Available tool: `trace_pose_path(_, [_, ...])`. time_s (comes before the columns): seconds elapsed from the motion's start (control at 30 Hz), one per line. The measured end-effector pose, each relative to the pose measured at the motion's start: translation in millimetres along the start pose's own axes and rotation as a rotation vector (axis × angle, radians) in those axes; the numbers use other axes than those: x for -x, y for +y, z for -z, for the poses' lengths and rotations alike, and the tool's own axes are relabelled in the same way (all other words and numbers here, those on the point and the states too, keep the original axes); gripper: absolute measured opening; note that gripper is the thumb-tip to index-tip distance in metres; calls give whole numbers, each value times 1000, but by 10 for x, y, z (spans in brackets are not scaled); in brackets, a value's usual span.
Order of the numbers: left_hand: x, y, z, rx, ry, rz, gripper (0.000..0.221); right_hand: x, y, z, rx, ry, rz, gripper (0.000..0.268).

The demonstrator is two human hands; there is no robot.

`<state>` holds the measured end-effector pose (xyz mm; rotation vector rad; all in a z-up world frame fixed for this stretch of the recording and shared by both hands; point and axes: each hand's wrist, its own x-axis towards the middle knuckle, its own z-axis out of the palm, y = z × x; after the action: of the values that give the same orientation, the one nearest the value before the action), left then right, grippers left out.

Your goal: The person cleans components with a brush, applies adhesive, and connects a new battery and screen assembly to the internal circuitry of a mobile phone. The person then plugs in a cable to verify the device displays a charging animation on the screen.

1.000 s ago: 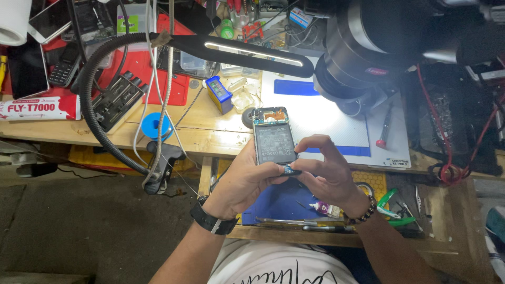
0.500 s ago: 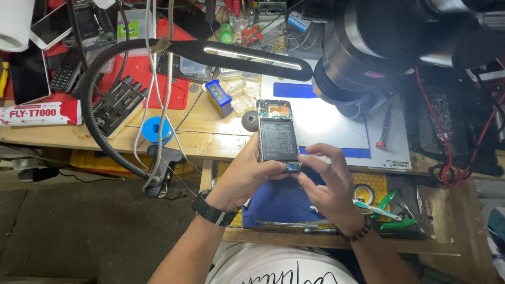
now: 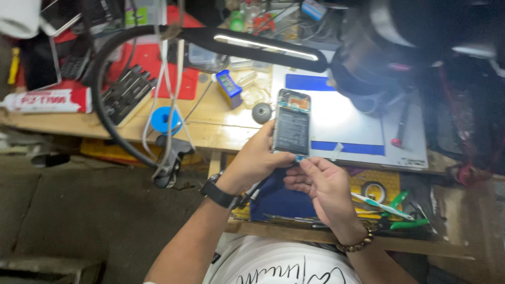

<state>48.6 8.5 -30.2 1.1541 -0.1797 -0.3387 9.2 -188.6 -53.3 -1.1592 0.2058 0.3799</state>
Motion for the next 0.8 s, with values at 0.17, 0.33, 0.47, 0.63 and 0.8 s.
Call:
trace_pose_path(0.17, [168,124,-55,-332,198,-1,83,-27,74,34,-188,-7,-21,17])
trace_pose_path(0.33, [639,210,-128,-606,406,-134,72,-19,149,28,-225,39,-26,16])
trace_pose_path(0.47, [1231,238,31,-768,510,-122,30,-34,188,-31,-221,102,-40,16])
trace_pose_path(0.63, [1991,55,527,-995,959,-98,20,31,220,-88,-203,107,-46,20])
trace_pose_path(0.8, [2171,-397,1178,-926,1084,-119,54,137,285,-137,-127,-3,-189,30])
